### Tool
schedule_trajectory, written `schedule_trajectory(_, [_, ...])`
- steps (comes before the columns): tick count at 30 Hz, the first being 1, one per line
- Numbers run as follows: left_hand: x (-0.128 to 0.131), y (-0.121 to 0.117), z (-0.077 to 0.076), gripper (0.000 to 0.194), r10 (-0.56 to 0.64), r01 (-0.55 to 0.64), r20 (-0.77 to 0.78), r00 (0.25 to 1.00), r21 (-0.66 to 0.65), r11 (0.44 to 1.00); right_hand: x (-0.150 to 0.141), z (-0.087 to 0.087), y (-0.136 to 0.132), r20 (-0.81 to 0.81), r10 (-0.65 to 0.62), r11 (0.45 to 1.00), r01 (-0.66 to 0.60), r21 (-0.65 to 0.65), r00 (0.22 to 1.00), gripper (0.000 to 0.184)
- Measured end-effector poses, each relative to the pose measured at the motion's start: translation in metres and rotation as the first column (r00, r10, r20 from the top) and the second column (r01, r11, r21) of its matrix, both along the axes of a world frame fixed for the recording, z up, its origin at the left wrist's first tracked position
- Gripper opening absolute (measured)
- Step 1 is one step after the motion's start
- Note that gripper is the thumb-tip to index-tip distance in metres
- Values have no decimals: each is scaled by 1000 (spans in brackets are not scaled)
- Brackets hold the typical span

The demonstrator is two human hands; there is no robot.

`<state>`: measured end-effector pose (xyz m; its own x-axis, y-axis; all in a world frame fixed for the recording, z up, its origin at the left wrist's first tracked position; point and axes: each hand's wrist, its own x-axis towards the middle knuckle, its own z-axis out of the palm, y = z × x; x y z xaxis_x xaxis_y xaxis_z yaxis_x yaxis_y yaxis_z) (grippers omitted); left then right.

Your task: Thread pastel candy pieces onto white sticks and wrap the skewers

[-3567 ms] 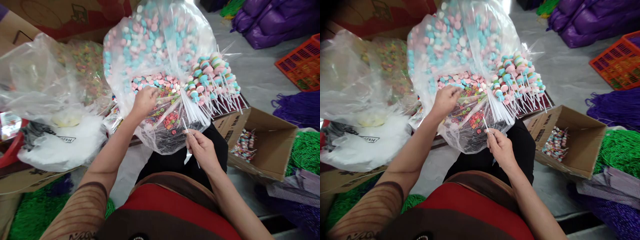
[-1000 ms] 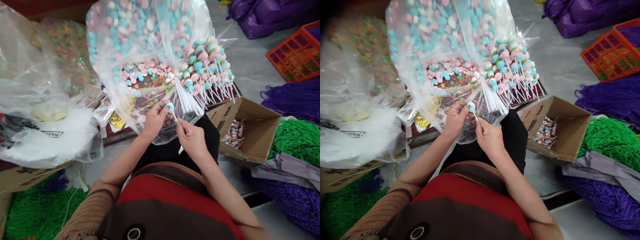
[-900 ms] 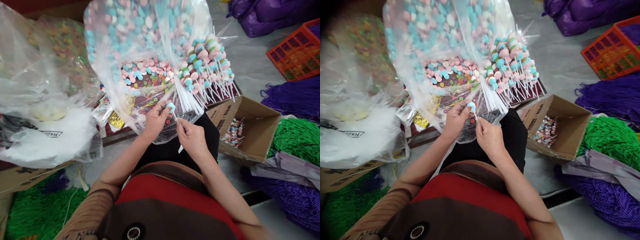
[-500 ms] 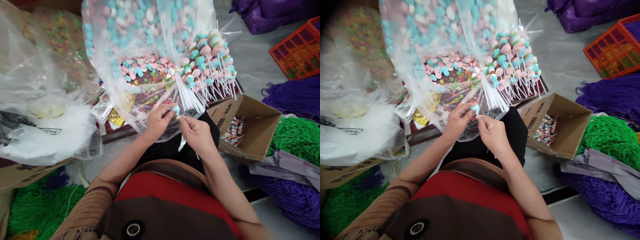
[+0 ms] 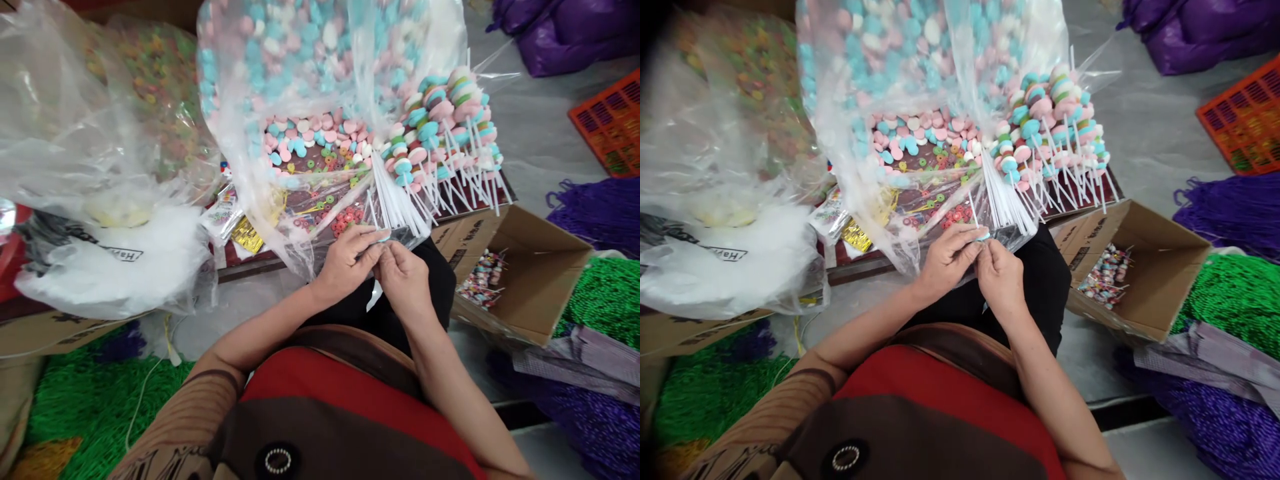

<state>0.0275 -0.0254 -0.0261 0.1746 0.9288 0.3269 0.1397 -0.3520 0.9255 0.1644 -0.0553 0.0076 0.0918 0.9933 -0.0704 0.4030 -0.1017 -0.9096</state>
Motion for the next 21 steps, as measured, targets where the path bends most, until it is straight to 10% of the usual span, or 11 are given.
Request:
schedule_trajectory(6, [-54,43,23,29,122,-116,-250,960,38,992,6,-1,-1,-190,-33,996,17,-87,981,38])
schedule_trajectory(14, [-72,100,12,23,43,-114,-817,575,-28,993,7,-4,-6,-190,-16,997,0,-82,982,41])
schedule_trajectory(21, [-70,92,12,12,70,-106,-765,640,2,994,9,-3,-6,-136,7,997,-17,-75,991,38])
